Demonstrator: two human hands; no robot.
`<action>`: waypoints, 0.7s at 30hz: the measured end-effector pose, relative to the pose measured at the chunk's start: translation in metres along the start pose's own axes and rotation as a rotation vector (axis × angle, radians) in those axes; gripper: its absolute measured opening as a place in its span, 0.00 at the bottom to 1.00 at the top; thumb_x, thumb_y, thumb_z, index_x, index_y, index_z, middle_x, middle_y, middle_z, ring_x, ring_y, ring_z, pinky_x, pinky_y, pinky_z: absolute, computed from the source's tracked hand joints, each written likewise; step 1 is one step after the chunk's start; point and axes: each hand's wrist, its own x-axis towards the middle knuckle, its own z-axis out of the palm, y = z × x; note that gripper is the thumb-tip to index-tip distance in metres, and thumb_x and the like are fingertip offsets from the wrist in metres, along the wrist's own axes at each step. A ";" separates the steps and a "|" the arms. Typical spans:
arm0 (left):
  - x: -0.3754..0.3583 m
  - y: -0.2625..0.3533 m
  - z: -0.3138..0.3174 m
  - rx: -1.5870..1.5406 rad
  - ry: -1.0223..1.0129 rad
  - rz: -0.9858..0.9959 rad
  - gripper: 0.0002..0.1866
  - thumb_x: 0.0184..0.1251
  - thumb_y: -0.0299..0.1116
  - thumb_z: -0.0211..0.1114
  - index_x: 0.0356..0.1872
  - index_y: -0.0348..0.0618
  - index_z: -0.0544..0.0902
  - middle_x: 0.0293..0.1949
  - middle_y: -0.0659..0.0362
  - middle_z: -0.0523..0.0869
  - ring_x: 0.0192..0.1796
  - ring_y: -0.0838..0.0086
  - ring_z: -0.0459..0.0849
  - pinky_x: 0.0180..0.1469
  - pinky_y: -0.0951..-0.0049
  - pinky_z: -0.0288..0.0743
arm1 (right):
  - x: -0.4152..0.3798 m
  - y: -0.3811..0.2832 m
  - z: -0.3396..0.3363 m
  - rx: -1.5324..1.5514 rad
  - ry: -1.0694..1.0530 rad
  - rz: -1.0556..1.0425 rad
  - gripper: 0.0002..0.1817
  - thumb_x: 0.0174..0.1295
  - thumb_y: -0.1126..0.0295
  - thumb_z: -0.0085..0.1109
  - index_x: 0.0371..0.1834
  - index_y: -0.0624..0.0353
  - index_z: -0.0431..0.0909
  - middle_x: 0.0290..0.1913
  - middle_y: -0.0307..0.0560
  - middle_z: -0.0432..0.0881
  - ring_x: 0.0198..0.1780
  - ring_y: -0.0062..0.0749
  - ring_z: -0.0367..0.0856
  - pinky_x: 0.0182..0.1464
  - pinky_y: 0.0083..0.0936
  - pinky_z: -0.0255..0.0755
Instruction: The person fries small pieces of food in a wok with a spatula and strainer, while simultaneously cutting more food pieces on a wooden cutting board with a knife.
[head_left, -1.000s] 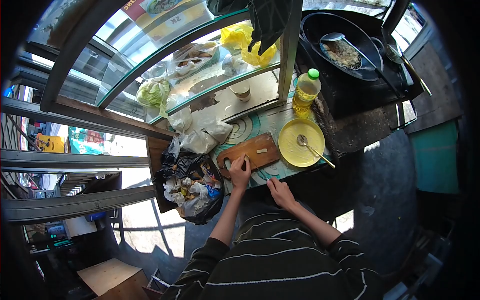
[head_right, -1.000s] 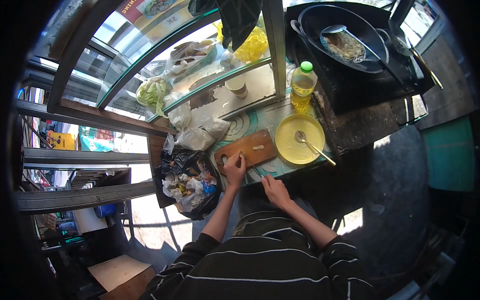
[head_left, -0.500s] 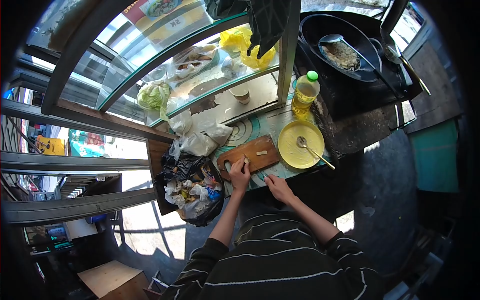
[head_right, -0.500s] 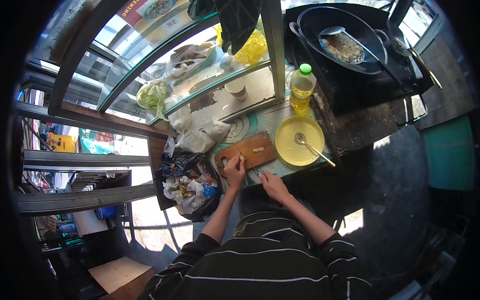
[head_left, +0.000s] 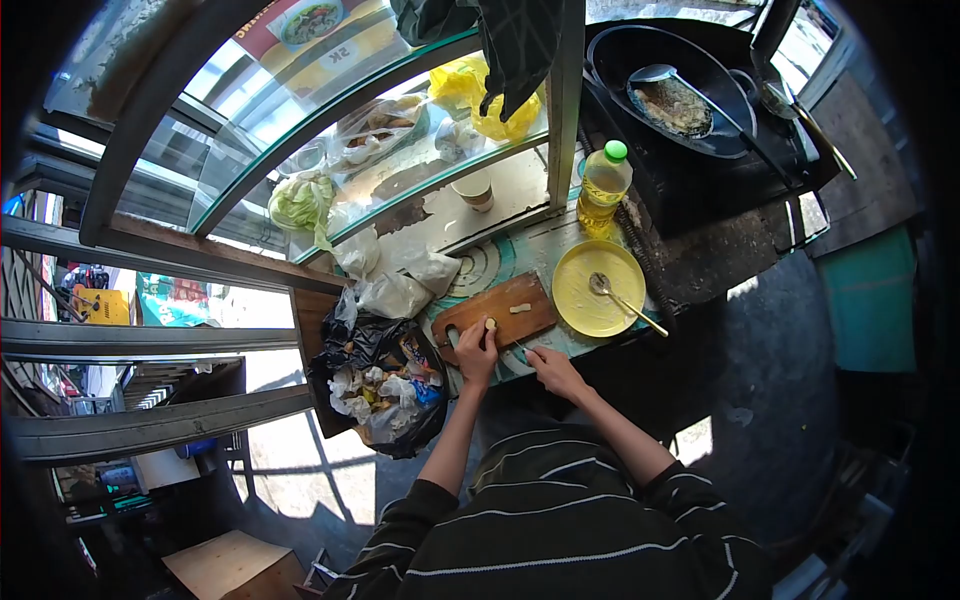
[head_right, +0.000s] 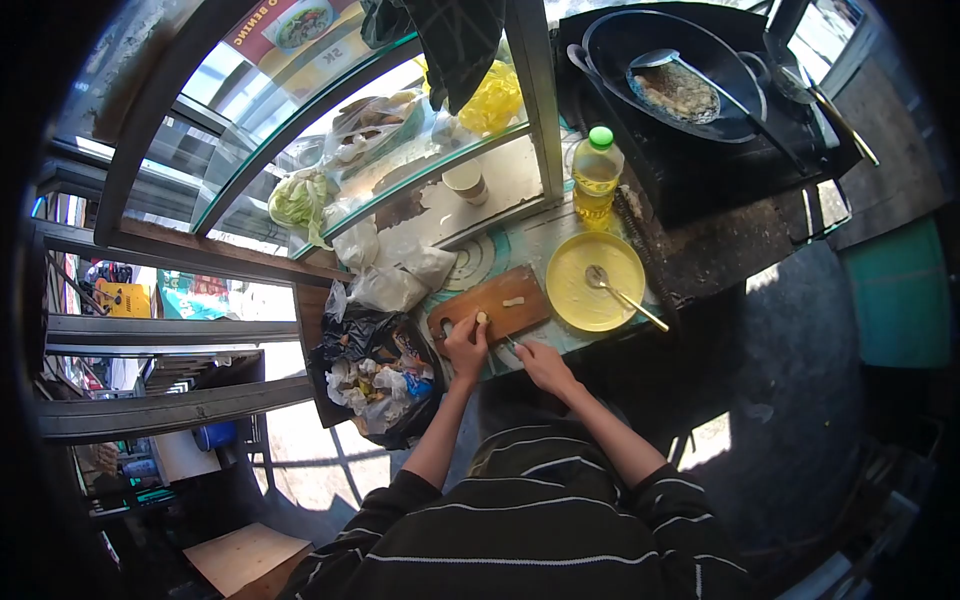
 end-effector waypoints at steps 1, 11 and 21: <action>0.000 0.001 0.001 0.000 0.007 -0.001 0.13 0.53 0.27 0.63 0.41 0.36 0.81 0.34 0.47 0.83 0.37 0.58 0.82 0.41 0.68 0.74 | -0.002 0.001 -0.002 0.056 -0.037 0.026 0.18 0.66 0.56 0.42 0.30 0.61 0.70 0.16 0.41 0.68 0.15 0.23 0.67 0.18 0.22 0.61; -0.003 -0.003 0.003 -0.020 0.014 -0.017 0.13 0.53 0.26 0.63 0.41 0.34 0.81 0.34 0.47 0.83 0.37 0.57 0.82 0.40 0.68 0.74 | -0.009 -0.013 0.002 0.366 -0.162 0.372 0.17 0.67 0.54 0.39 0.32 0.57 0.68 0.15 0.36 0.64 0.10 0.18 0.59 0.11 0.17 0.55; -0.001 0.000 0.001 -0.023 -0.011 -0.043 0.12 0.54 0.27 0.63 0.41 0.34 0.81 0.35 0.47 0.83 0.38 0.59 0.83 0.41 0.69 0.74 | -0.003 -0.015 0.013 0.482 -0.159 0.383 0.16 0.67 0.55 0.38 0.32 0.56 0.66 0.15 0.37 0.63 0.10 0.18 0.58 0.10 0.17 0.54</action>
